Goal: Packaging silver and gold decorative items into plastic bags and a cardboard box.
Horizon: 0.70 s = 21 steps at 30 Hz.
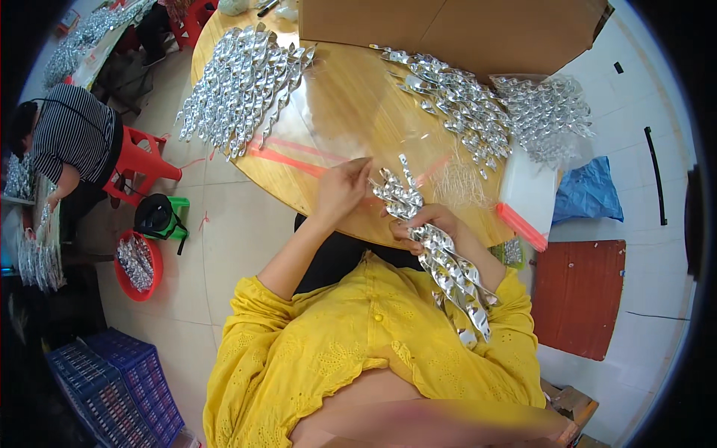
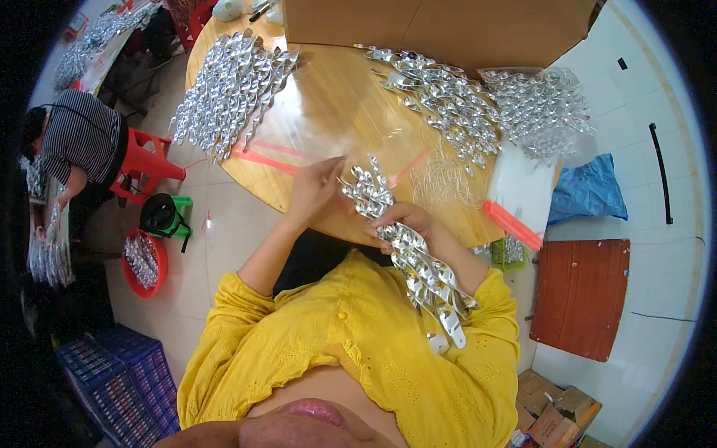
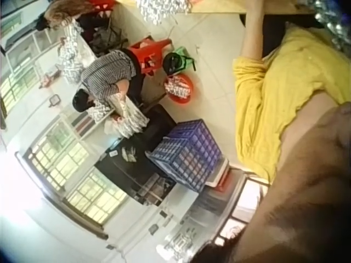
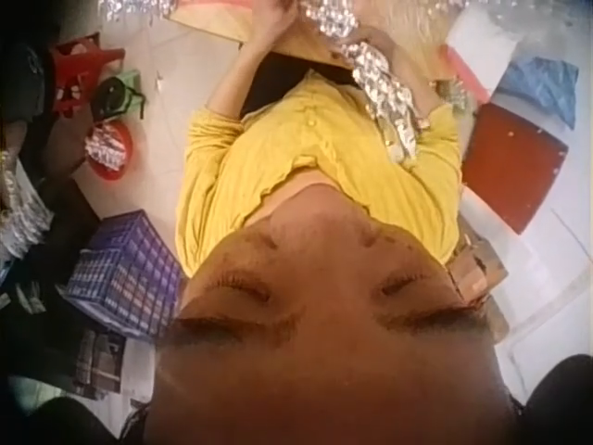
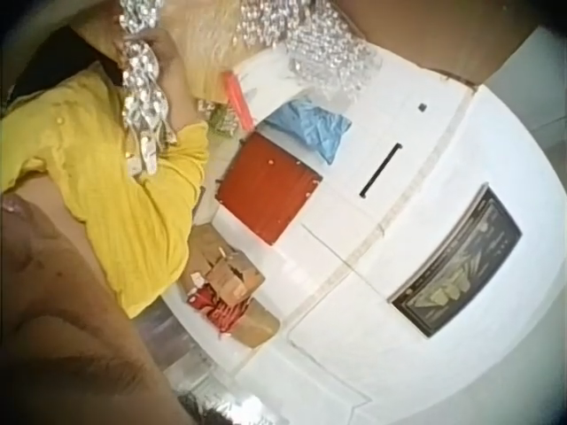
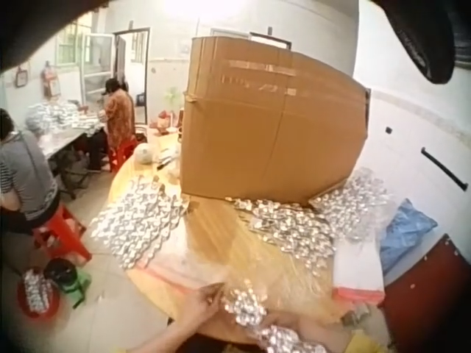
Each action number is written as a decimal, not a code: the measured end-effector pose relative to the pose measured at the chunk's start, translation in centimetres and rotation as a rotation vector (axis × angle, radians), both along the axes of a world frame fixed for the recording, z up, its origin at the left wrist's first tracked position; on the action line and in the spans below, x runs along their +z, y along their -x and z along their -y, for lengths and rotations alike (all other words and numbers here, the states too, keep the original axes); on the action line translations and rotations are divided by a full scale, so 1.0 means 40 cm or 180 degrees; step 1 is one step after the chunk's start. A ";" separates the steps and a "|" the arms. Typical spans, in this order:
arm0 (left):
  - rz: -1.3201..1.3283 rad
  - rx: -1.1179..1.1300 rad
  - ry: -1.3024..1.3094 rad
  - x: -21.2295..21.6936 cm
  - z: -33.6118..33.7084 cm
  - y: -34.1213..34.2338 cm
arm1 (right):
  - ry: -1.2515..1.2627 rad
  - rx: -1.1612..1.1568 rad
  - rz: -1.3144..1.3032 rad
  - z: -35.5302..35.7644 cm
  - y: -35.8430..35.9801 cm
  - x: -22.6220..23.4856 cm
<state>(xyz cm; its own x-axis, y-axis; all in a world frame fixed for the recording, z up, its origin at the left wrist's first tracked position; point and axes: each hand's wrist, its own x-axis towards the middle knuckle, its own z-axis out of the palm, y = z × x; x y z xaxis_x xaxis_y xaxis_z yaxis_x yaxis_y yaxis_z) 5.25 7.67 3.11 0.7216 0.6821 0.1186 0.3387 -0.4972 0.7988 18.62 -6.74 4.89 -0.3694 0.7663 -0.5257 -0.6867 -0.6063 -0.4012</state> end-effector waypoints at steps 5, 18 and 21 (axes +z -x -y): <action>0.1207 0.0449 0.0735 -0.028 -0.004 0.023 | 0.0058 0.0188 -0.0256 -0.018 -0.001 -0.031; 0.0482 -0.0194 -0.1561 -0.043 0.011 0.028 | -0.0175 -0.0543 0.0842 -0.002 -0.031 -0.175; 0.0602 -0.0251 -0.1324 -0.035 0.010 0.021 | 0.0613 0.0218 0.0643 -0.057 0.065 -0.026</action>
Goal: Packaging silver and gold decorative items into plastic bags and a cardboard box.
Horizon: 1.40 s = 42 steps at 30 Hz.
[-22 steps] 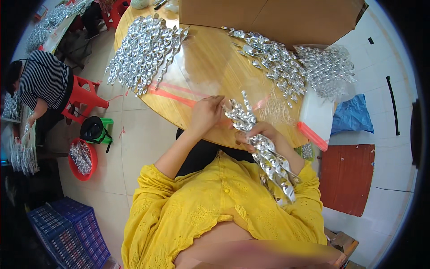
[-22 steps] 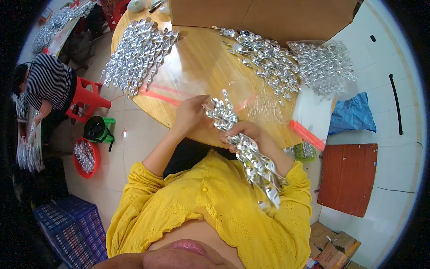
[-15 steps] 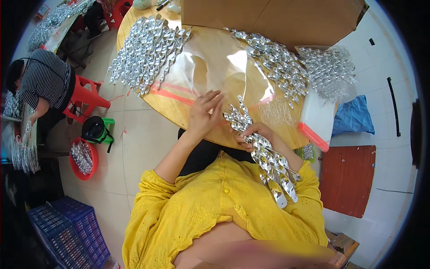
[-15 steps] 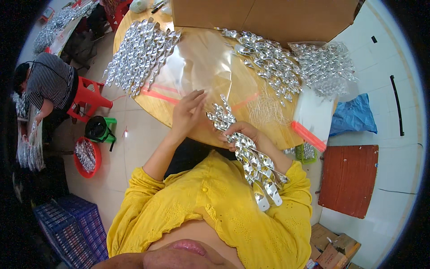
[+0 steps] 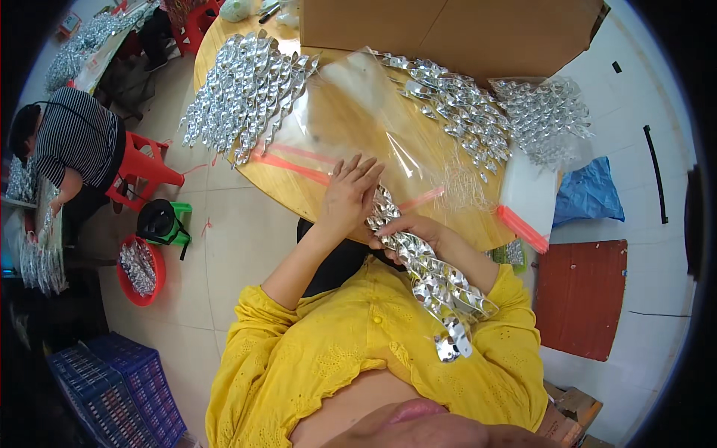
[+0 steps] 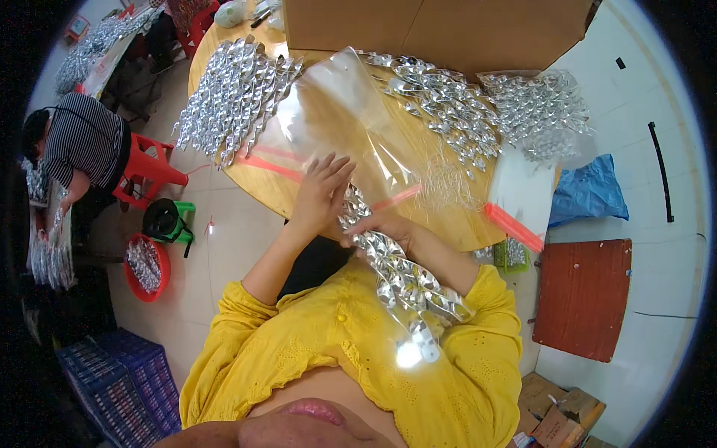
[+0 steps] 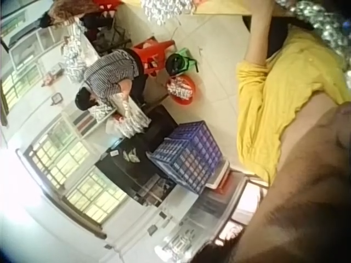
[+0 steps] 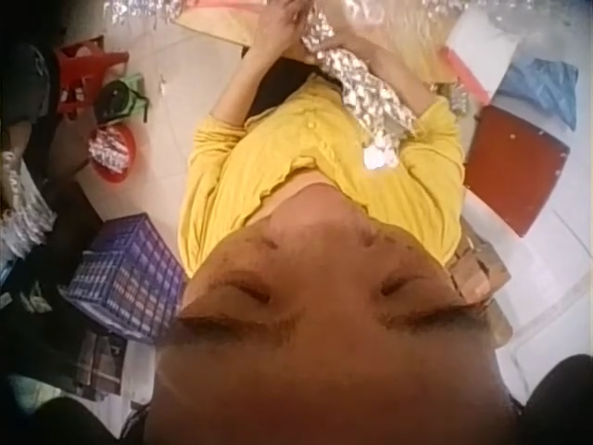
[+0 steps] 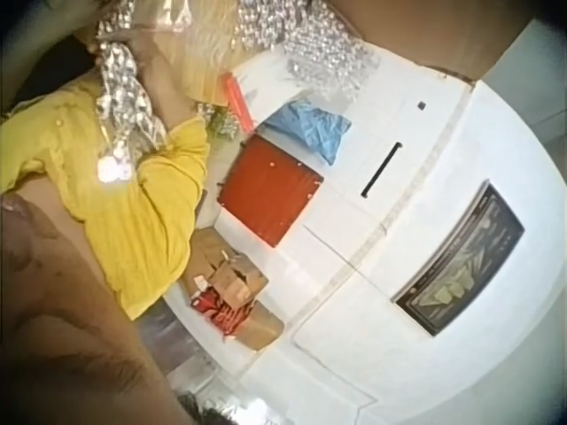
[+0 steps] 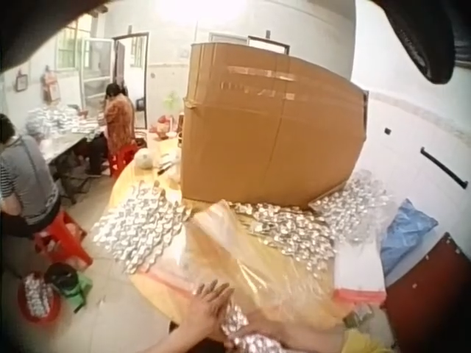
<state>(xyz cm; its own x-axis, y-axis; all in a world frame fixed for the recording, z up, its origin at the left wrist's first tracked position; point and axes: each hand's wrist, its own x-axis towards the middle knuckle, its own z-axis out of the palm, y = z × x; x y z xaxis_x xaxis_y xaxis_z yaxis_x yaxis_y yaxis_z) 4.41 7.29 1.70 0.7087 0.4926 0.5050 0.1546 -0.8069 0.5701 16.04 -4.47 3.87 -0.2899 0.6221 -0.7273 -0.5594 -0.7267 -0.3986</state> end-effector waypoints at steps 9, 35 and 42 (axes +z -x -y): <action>-0.0055 -0.0587 0.0320 0.022 0.001 0.027 | -0.0124 -0.0870 0.0661 -0.035 -0.114 -0.023; 0.0008 -0.0242 0.1788 0.001 0.085 0.194 | -0.2468 -0.0281 0.4764 0.061 -0.001 -0.199; 0.0082 -0.0332 0.2090 -0.040 0.107 0.278 | -0.0514 -0.1683 -0.0247 0.238 0.073 -0.013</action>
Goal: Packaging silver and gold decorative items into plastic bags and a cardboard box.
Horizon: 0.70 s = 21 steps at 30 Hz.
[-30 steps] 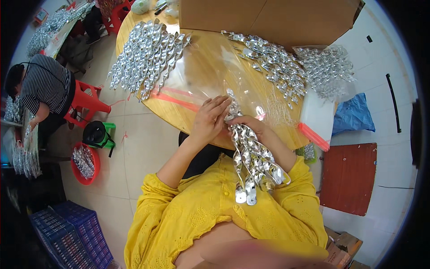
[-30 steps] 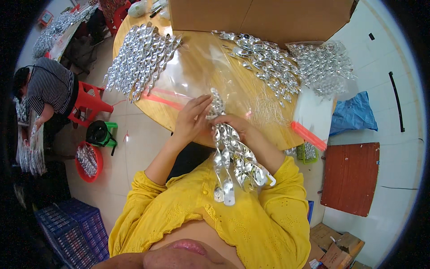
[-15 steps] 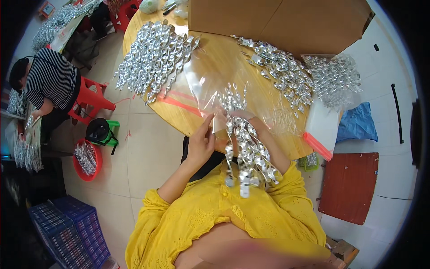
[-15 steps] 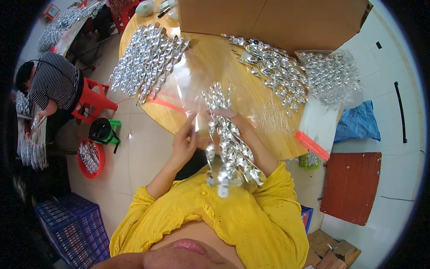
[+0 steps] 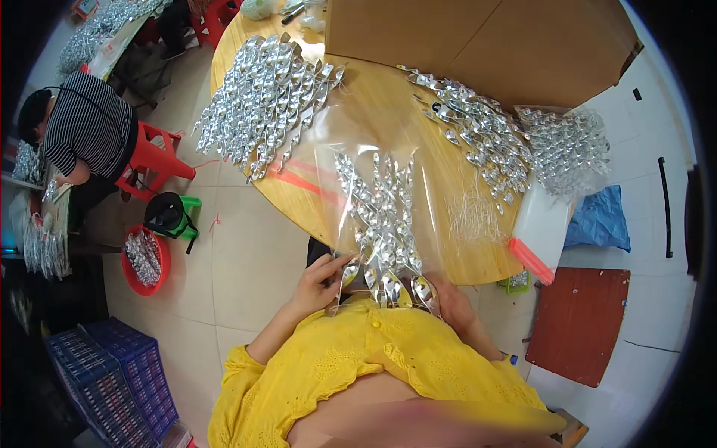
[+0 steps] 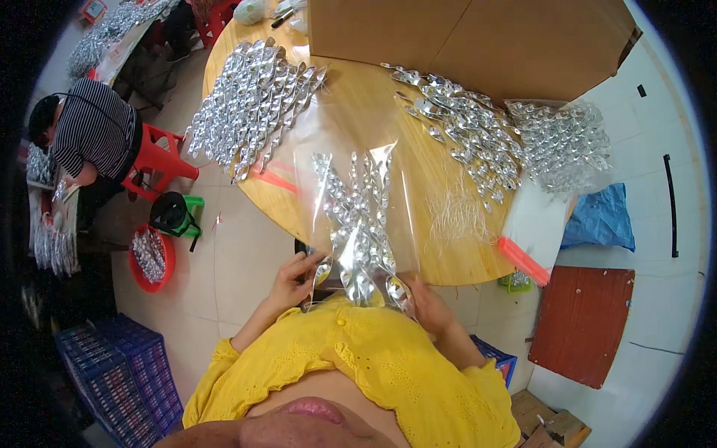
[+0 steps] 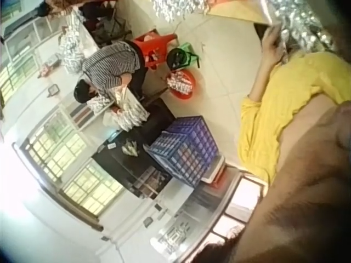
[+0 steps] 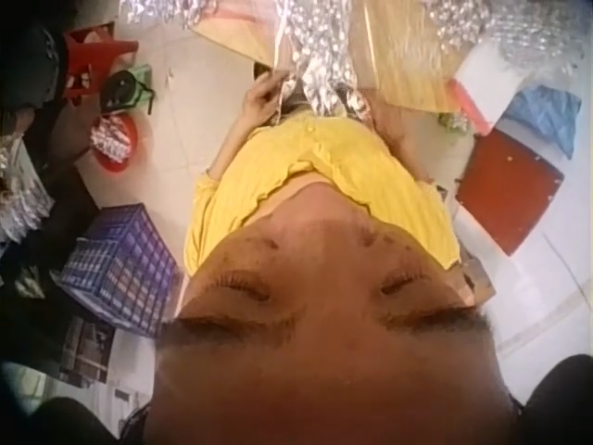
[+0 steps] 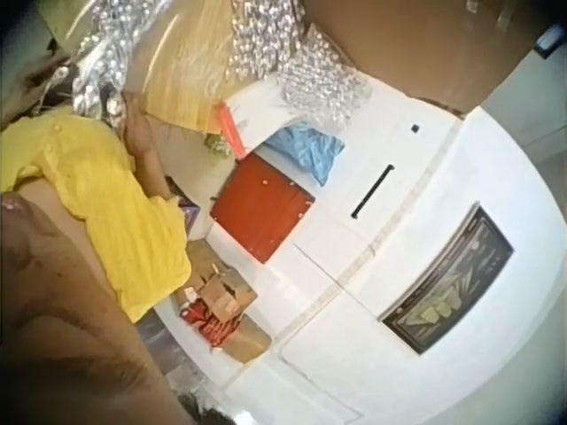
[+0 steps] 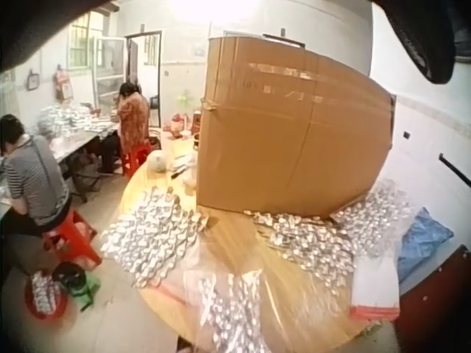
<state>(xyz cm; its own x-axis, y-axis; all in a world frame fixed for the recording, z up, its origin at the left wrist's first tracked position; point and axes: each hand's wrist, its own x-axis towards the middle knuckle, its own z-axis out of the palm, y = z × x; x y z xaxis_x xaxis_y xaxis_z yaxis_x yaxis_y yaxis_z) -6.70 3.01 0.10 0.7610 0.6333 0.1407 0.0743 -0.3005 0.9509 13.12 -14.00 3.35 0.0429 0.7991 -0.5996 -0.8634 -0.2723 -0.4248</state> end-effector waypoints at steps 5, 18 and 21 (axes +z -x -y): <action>-0.0051 -0.0135 0.0447 -0.013 -0.004 0.012 | 0.0152 0.0965 0.2143 0.035 0.004 0.057; 0.0208 0.1071 0.0141 -0.025 0.009 -0.072 | 0.0303 -0.0127 0.5660 -0.041 -0.028 0.021; 0.0221 0.1113 0.0582 0.000 0.017 -0.077 | 0.0239 -0.0162 0.6371 -0.073 -0.072 -0.030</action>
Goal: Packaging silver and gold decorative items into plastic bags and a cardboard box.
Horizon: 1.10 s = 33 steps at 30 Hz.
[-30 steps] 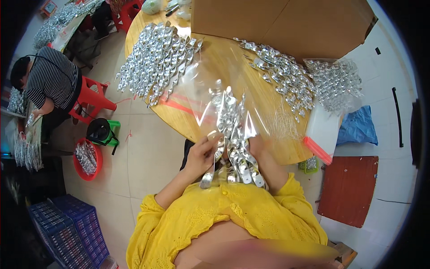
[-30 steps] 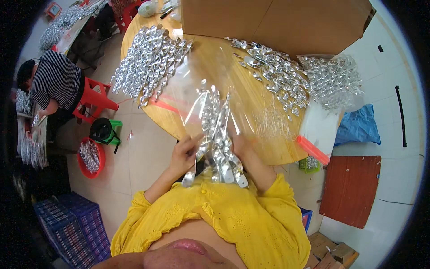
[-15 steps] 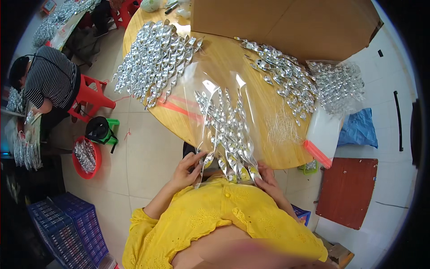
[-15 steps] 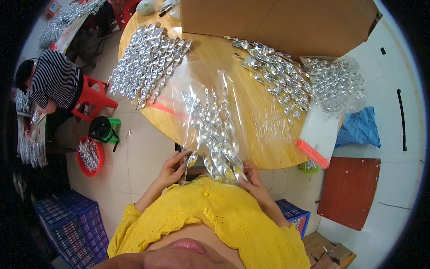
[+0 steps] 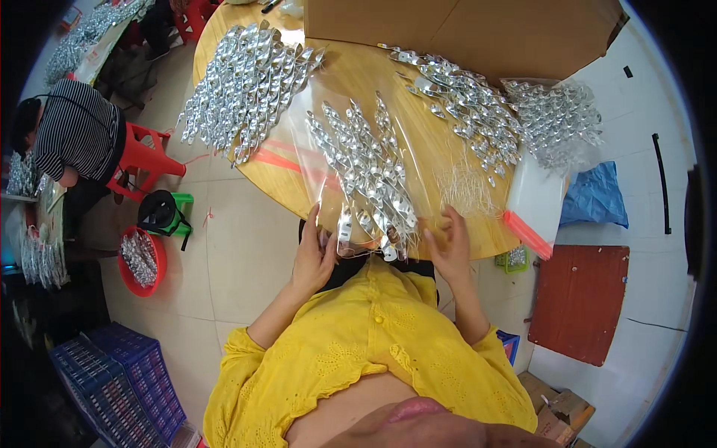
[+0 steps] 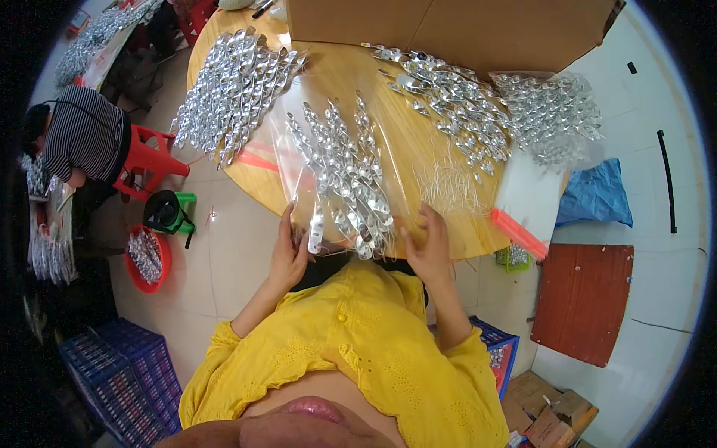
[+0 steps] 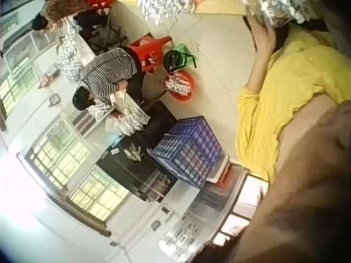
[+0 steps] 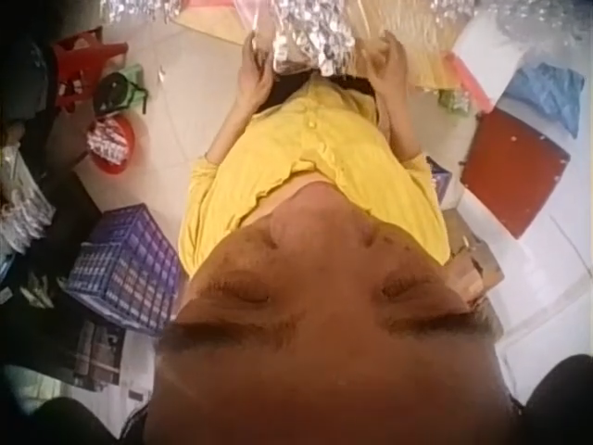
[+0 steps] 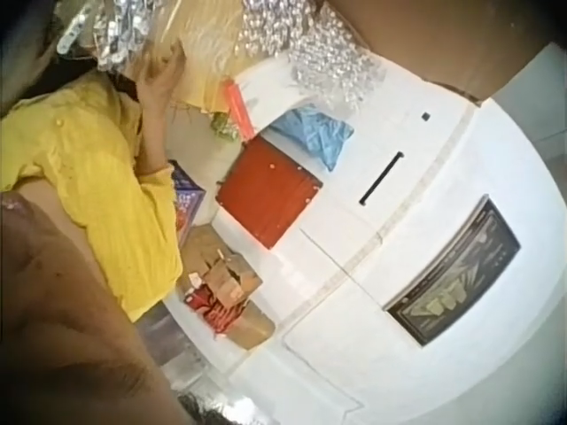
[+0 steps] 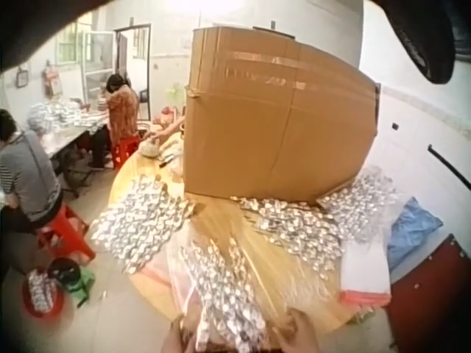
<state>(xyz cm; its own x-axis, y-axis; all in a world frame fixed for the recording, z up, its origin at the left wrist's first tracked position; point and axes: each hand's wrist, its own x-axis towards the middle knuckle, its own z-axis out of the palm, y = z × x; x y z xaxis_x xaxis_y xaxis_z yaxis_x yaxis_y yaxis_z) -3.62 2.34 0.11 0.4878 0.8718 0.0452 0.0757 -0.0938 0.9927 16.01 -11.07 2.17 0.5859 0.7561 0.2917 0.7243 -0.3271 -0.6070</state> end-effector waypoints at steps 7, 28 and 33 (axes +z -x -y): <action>-0.0261 -0.0718 -0.0471 0.099 -0.081 -0.036 | 0.0528 0.0464 -0.1199 -0.092 -0.047 0.016; 0.0834 -0.0934 -0.1314 0.435 -0.463 -0.215 | -0.1404 0.1518 -0.0082 -0.338 -0.309 0.464; -0.0461 -0.1602 -0.2037 0.135 -0.279 -0.097 | 0.1036 0.1751 -0.0286 -0.128 -0.228 0.242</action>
<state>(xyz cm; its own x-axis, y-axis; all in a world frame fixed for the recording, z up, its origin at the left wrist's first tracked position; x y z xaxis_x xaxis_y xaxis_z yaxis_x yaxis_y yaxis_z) 0.24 13.49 5.52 0.8521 0.3746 0.3655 -0.0033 -0.6945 0.7195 25.14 -5.96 11.86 0.0988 0.9945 -0.0355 0.7897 -0.1001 -0.6053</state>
